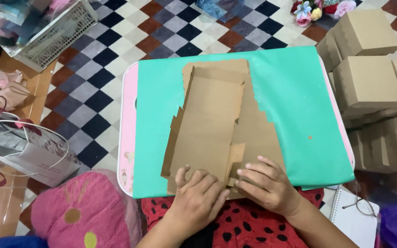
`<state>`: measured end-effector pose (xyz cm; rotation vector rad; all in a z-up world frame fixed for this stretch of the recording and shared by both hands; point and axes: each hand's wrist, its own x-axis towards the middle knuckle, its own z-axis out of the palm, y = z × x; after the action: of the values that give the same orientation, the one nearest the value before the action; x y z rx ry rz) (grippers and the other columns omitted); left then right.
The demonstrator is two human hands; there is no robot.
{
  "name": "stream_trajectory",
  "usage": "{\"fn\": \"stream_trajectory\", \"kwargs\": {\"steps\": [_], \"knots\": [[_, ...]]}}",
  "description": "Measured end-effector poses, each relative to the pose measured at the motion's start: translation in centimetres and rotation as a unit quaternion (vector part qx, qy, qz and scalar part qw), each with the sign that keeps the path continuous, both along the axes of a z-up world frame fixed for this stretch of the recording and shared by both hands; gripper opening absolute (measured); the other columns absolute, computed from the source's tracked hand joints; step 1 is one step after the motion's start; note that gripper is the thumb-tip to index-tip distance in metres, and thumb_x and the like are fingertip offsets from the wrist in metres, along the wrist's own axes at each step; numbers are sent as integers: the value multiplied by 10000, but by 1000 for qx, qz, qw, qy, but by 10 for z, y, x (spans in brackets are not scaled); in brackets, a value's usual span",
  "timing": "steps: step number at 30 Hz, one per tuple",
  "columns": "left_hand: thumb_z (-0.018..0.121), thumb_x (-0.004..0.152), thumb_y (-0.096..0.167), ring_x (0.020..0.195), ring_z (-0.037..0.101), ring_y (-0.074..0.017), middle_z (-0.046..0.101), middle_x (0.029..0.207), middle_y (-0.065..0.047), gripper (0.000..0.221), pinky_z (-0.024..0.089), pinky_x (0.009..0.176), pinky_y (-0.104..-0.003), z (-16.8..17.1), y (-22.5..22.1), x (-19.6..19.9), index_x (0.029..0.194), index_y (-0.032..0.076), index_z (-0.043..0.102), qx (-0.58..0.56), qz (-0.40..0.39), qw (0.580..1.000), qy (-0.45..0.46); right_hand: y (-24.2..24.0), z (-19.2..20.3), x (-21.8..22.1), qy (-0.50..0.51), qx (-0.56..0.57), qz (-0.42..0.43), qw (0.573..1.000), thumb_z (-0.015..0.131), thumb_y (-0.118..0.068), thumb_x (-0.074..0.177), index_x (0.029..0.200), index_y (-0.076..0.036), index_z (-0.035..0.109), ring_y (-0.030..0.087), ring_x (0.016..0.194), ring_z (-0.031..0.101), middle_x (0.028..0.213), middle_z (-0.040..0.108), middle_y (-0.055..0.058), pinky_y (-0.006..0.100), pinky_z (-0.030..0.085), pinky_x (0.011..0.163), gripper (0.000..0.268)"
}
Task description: Assembling a cardboard box by folding and tucking flaps from a flat template.
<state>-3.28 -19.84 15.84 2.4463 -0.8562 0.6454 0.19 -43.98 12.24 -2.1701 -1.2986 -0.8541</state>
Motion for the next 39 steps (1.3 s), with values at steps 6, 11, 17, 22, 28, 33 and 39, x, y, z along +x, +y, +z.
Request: {"fn": "stream_trajectory", "kwargs": {"steps": [6,11,17,22,28,33,39], "knots": [[619,988,166,860,619,-210,672,920,32,90,264,1076,-540,-2,8,8,917,146,669,-44,58,997,30,13,1,14,-3,4,-18,1000,528,-95,1067,1130,-138,742,226,1179,656,1206,732,43,530,279,1211,227],[611,979,147,827,617,-172,668,849,81,128,219,1073,-507,8,14,17,855,173,631,-67,92,994,-2,34,14,28,-57,22,-44,997,517,-123,1080,1104,-228,735,164,1151,655,1132,745,-36,535,90,1248,243],[597,975,152,816,613,-172,658,835,75,151,213,1074,-503,17,19,20,826,178,605,-77,97,992,-10,50,22,34,-66,40,-42,996,471,-137,1082,945,-248,695,117,1109,667,1036,723,-86,540,35,1213,285],[594,963,162,813,611,-170,654,821,81,142,200,1080,-511,18,21,25,824,189,592,-88,91,991,-39,56,31,32,-87,29,-47,995,467,-149,1083,1011,-229,734,114,1035,684,1013,713,-85,494,100,1188,287],[585,957,199,753,606,-143,629,765,83,184,242,1037,-469,21,15,29,775,201,613,-105,84,985,-111,60,34,26,-149,33,-85,985,406,-177,1106,1059,-214,740,84,1042,679,995,722,-112,444,126,1189,339],[531,1005,246,726,607,-106,617,760,97,276,216,1064,-449,22,8,28,732,213,549,-120,108,974,-157,63,33,25,-184,51,-113,975,472,-194,1080,987,-213,713,67,976,682,924,707,-114,417,163,1185,260],[604,954,252,679,635,-83,665,763,113,178,263,1058,-450,12,3,30,779,228,632,-140,116,967,-178,64,27,23,-214,54,-141,965,492,-225,1071,922,-241,653,60,968,691,908,696,-117,441,187,1160,220]]}}
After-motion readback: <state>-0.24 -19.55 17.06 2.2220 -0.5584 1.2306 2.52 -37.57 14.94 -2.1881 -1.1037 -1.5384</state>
